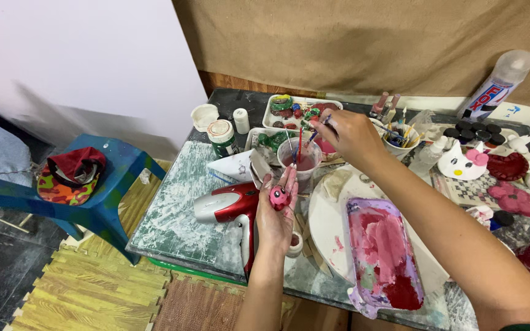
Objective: The person paints a small pink figurine with a brush, repeatedly dipping it into a paint container and applying pink paint. The person uses a hairdryer to dry the figurine between painting steps.
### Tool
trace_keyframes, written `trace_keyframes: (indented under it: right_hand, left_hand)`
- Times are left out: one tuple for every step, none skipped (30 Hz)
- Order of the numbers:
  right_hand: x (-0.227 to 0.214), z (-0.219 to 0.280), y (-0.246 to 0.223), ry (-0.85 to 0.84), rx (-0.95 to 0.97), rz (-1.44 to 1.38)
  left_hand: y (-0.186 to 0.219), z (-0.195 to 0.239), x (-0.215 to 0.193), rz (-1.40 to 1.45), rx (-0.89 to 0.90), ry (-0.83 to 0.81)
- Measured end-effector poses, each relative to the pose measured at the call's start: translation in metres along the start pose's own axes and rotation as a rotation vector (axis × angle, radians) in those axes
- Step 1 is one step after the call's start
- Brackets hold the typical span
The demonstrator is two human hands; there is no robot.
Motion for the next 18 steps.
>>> trace_keyframes:
  right_hand:
    - [-0.001, -0.001, -0.001, -0.046, 0.018, 0.010]
    - [-0.002, -0.001, -0.002, -0.094, 0.036, 0.020]
    - [-0.003, -0.002, -0.004, -0.141, 0.053, 0.030]
    - [-0.003, -0.002, -0.005, -0.195, 0.099, 0.030]
    - [-0.003, -0.002, -0.007, -0.249, 0.145, 0.029]
    - [-0.003, -0.003, -0.008, -0.302, 0.189, 0.030]
    - [-0.004, -0.003, -0.008, -0.272, 0.168, 0.020]
    - [-0.003, -0.002, -0.009, -0.243, 0.149, 0.009]
    - [-0.002, 0.000, -0.009, -0.213, 0.129, -0.003]
    - [-0.001, 0.001, -0.009, -0.209, 0.123, -0.004]
    - [0.000, 0.003, -0.008, -0.205, 0.117, -0.006]
    - [0.003, 0.004, -0.007, -0.200, 0.112, -0.009]
    - [0.006, 0.005, -0.006, -0.304, 0.182, 0.001]
    - [0.010, 0.006, -0.003, -0.409, 0.253, 0.012]
    - [0.013, 0.007, -0.001, -0.513, 0.323, 0.024]
    - [0.015, 0.009, -0.001, -0.482, 0.308, 0.019]
    - [0.017, 0.009, 0.000, -0.451, 0.294, 0.015]
    - [0.017, 0.009, 0.001, -0.418, 0.278, 0.014]
  left_hand:
    - [0.000, 0.000, 0.000, 0.002, 0.000, 0.003]
    - [0.000, 0.000, 0.000, 0.005, 0.001, 0.006]
    - [-0.001, 0.000, 0.000, 0.008, 0.001, 0.010]
    - [-0.001, 0.000, 0.000, 0.007, 0.002, 0.009]
    - [-0.001, 0.001, 0.000, 0.007, 0.003, 0.007]
    - [-0.001, 0.000, 0.000, 0.007, 0.006, 0.004]
    - [-0.001, -0.001, 0.001, 0.007, 0.007, 0.009]
    - [-0.001, 0.000, 0.000, 0.007, 0.007, 0.016]
    - [-0.002, 0.000, -0.001, 0.007, 0.006, 0.023]
    - [-0.002, 0.000, -0.001, 0.008, 0.004, 0.026]
    - [-0.003, -0.001, -0.001, 0.010, 0.002, 0.029]
    - [-0.003, -0.001, -0.002, 0.009, 0.000, 0.032]
    - [-0.003, -0.001, -0.003, 0.011, 0.001, 0.029]
    - [-0.003, -0.002, -0.003, 0.013, 0.002, 0.025]
    - [-0.003, -0.002, -0.003, 0.016, 0.002, 0.022]
    - [-0.002, -0.002, -0.004, 0.013, 0.005, 0.023]
    - [-0.002, -0.001, -0.003, 0.010, 0.007, 0.024]
    - [-0.002, -0.002, -0.002, 0.010, 0.010, 0.022]
Point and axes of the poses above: each hand's wrist, its own z-axis away from the middle knuckle, its own x-axis out of the palm, y = z × x, the point moved 1 cm from there along -z, towards the middle knuckle, and after that the axes turned 2 degrees about -y, right-handed, at the moved point
